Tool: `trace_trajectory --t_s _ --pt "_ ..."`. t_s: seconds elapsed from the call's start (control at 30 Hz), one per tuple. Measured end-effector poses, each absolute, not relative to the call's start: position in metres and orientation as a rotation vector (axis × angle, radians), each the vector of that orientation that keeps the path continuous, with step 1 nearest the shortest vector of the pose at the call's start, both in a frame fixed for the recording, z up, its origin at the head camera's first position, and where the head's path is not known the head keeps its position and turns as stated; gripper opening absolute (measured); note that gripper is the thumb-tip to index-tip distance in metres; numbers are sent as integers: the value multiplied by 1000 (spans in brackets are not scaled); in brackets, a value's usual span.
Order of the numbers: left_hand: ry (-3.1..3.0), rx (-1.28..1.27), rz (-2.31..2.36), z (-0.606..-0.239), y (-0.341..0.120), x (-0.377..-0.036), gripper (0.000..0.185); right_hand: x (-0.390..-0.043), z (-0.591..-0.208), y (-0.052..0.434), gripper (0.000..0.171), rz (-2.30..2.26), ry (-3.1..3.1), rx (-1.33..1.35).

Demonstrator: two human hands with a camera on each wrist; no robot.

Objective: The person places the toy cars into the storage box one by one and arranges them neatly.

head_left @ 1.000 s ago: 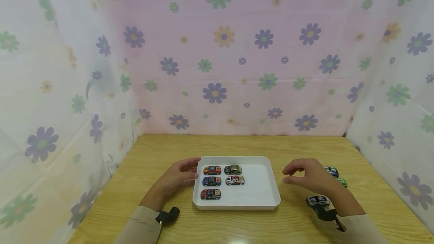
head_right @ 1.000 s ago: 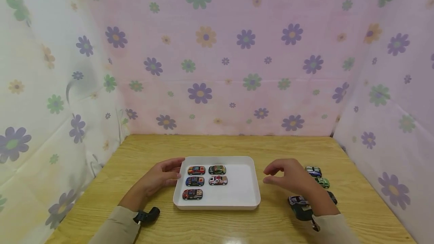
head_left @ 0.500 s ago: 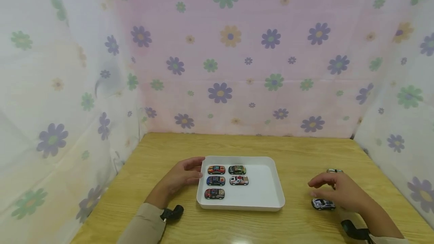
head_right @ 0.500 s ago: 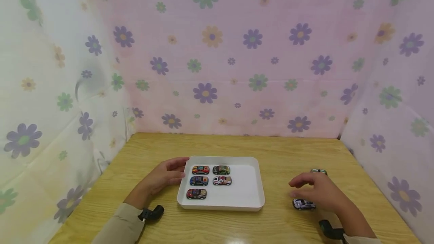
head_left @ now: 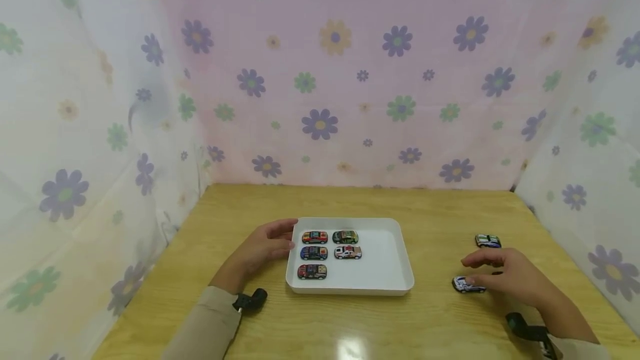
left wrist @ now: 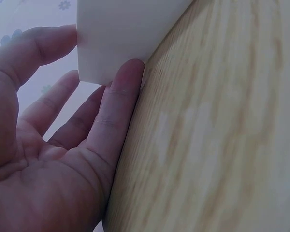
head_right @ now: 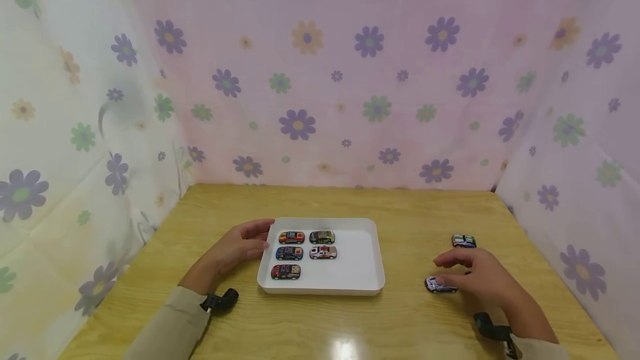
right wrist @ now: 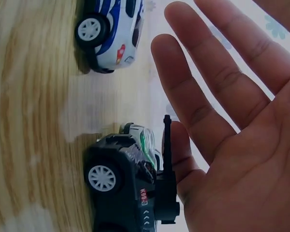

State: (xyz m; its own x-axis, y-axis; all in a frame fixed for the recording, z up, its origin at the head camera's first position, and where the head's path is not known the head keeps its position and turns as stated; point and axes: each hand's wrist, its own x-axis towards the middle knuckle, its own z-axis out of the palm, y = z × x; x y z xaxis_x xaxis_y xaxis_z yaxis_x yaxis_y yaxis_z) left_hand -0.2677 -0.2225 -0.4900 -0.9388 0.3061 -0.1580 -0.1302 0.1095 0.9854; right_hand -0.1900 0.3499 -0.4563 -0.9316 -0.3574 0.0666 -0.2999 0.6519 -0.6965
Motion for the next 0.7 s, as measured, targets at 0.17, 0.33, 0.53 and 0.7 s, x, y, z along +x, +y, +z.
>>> trace_trajectory --t_s 0.17,0.33,0.53,0.7 --pt "2057 162 1902 -489 -223 -271 65 -192 -457 353 31 -1203 2763 -589" --pt "2049 154 1917 -489 -223 -271 64 -194 -461 356 30 -1250 2707 -641" --pt "2042 160 1910 -488 -223 -271 66 -194 -463 361 33 -1221 2674 -645" --pt "2039 163 1912 -487 -223 -270 66 -194 -464 361 33 -1187 2682 -646"
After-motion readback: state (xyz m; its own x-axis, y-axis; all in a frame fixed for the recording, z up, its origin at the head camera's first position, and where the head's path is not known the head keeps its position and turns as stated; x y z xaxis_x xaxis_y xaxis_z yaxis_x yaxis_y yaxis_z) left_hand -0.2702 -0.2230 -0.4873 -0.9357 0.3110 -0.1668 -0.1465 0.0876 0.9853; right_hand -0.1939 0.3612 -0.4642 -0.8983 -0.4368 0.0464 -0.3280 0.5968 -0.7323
